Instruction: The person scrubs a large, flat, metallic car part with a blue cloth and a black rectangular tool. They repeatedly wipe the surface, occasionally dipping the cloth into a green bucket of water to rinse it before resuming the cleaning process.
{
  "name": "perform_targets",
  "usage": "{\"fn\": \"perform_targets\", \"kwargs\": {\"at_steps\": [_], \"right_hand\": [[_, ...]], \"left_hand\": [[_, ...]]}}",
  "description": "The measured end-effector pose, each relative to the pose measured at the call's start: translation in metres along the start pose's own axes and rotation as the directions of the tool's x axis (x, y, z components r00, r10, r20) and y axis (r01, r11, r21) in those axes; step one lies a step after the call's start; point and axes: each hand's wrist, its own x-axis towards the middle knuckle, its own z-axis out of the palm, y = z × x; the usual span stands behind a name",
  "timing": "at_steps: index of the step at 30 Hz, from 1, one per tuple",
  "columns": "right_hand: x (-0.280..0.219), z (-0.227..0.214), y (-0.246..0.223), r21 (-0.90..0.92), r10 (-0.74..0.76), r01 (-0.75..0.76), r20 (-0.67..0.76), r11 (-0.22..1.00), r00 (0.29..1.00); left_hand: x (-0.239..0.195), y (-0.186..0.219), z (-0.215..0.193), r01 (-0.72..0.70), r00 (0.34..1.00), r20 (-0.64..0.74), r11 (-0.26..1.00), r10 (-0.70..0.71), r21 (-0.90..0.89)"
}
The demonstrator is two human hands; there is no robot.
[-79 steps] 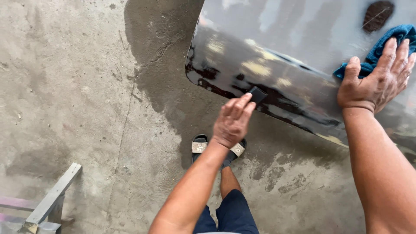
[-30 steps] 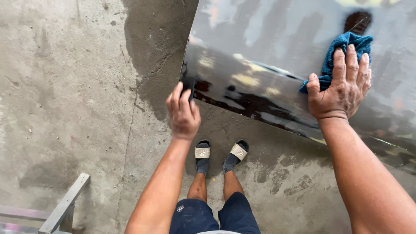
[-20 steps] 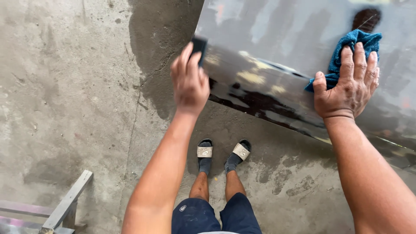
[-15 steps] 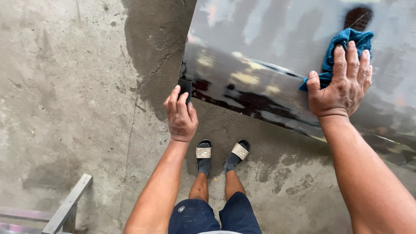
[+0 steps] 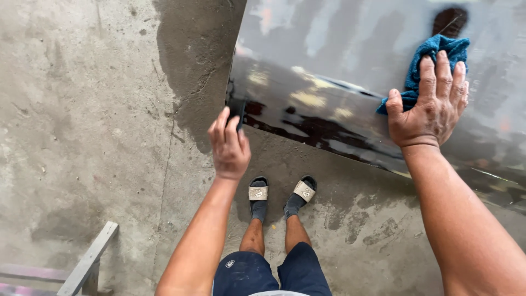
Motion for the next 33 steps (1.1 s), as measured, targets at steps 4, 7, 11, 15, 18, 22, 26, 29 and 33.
{"fn": "perform_targets", "kwargs": {"at_steps": [4, 7, 11, 15, 18, 22, 26, 29, 33], "right_hand": [[0.001, -0.001, 0.000, 0.002, -0.010, 0.010, 0.000, 1.000, 1.000], [0.002, 0.000, -0.001, -0.007, -0.011, 0.010, -0.006, 1.000, 1.000], [0.001, -0.002, -0.002, -0.009, 0.000, 0.000, -0.004, 1.000, 1.000], [0.001, -0.002, -0.002, -0.015, 0.007, -0.008, -0.004, 1.000, 1.000], [0.000, 0.000, -0.001, -0.019, 0.008, -0.008, 0.002, 1.000, 1.000], [0.000, 0.002, 0.001, -0.024, 0.000, 0.000, -0.006, 1.000, 1.000], [0.000, 0.001, 0.005, -0.013, -0.010, 0.010, -0.008, 1.000, 1.000], [0.001, 0.008, 0.008, 0.007, -0.018, 0.018, -0.002, 1.000, 1.000], [-0.010, -0.003, 0.026, 0.042, -0.080, 0.079, 0.036, 0.996, 0.996]], "left_hand": [[0.044, 0.008, -0.001, -0.015, 0.999, -0.035, 1.000, 0.015, -0.003], [0.107, 0.020, 0.003, -0.060, 0.992, -0.108, 0.998, 0.062, 0.021], [0.132, 0.028, -0.002, 0.000, 0.998, -0.070, 1.000, -0.002, -0.027], [0.081, 0.027, -0.002, 0.040, 0.994, -0.097, 0.997, -0.047, -0.066], [0.033, 0.046, 0.016, 0.058, 0.992, -0.110, 0.995, -0.066, -0.076], [-0.008, 0.133, 0.054, -0.069, 0.994, -0.093, 0.993, 0.060, -0.098], [-0.029, 0.185, 0.071, -0.369, 0.908, 0.121, 0.902, 0.401, -0.225], [-0.017, 0.161, 0.051, -0.391, 0.911, 0.069, 0.904, 0.407, -0.174], [-0.009, 0.118, 0.037, 0.203, 0.966, -0.151, 0.977, -0.212, -0.070]]}}
